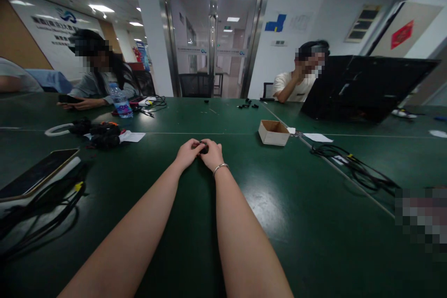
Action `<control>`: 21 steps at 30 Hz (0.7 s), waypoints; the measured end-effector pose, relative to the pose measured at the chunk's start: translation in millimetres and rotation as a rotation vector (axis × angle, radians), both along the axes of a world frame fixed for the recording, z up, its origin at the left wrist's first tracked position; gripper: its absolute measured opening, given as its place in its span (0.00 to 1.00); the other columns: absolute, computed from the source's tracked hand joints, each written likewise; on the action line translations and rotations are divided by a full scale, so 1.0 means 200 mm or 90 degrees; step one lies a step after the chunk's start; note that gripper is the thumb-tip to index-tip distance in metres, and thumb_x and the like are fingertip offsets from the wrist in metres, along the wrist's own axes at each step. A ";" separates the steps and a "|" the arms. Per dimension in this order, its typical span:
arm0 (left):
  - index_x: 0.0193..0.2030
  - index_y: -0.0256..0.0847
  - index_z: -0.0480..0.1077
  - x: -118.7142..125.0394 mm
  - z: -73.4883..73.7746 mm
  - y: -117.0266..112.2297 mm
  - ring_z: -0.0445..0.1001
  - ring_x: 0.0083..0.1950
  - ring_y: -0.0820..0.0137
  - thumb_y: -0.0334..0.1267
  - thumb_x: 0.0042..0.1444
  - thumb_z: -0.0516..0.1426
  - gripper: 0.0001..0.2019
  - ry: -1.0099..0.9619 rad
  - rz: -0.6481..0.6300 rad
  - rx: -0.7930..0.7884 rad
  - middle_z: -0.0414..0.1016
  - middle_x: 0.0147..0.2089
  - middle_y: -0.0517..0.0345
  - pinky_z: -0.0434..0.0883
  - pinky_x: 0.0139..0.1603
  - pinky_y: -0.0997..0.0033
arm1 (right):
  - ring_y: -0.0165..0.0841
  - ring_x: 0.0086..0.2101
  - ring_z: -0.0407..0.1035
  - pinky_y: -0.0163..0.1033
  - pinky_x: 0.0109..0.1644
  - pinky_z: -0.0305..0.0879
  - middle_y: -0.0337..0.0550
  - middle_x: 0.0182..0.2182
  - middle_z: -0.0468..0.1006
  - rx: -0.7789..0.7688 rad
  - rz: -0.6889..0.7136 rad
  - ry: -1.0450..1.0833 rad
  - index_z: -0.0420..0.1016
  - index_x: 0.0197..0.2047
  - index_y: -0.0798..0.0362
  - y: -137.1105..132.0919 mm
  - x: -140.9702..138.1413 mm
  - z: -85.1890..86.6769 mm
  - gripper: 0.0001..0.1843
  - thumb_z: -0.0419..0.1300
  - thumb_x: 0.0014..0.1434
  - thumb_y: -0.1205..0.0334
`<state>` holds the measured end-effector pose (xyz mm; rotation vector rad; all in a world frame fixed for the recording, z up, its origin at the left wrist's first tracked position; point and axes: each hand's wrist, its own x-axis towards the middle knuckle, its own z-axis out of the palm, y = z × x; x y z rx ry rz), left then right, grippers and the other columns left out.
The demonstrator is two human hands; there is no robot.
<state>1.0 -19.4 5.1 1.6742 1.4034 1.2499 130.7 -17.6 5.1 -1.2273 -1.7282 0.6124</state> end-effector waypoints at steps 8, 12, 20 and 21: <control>0.34 0.42 0.70 0.03 0.05 -0.13 0.74 0.36 0.69 0.43 0.51 0.62 0.09 0.089 0.003 -0.025 0.76 0.36 0.58 0.68 0.39 0.70 | 0.27 0.21 0.67 0.34 0.27 0.67 0.33 0.26 0.72 -0.209 0.099 0.196 0.67 0.43 0.52 -0.14 0.01 0.05 0.21 0.57 0.43 0.73; 0.40 0.41 0.71 0.01 0.13 -0.29 0.75 0.39 0.68 0.41 0.51 0.61 0.11 0.148 -0.142 -0.081 0.77 0.39 0.55 0.69 0.40 0.71 | 0.30 0.24 0.73 0.34 0.27 0.69 0.37 0.29 0.75 -0.278 0.162 0.265 0.64 0.40 0.52 -0.32 0.16 0.11 0.20 0.63 0.43 0.69; 0.41 0.54 0.77 -0.44 0.49 -1.12 0.73 0.47 0.59 0.47 0.45 0.63 0.14 0.424 -0.257 -0.004 0.77 0.46 0.53 0.67 0.49 0.61 | 0.32 0.23 0.72 0.37 0.24 0.70 0.48 0.38 0.78 -0.330 -0.009 0.195 0.60 0.31 0.50 -0.98 0.83 0.23 0.26 0.70 0.42 0.45; 0.41 0.55 0.77 -0.56 0.51 -1.21 0.72 0.49 0.57 0.47 0.43 0.64 0.16 0.436 -0.201 0.000 0.77 0.47 0.54 0.66 0.50 0.58 | 0.34 0.24 0.73 0.39 0.25 0.71 0.51 0.38 0.78 -0.330 -0.052 0.178 0.61 0.30 0.49 -1.07 0.91 0.23 0.25 0.70 0.42 0.43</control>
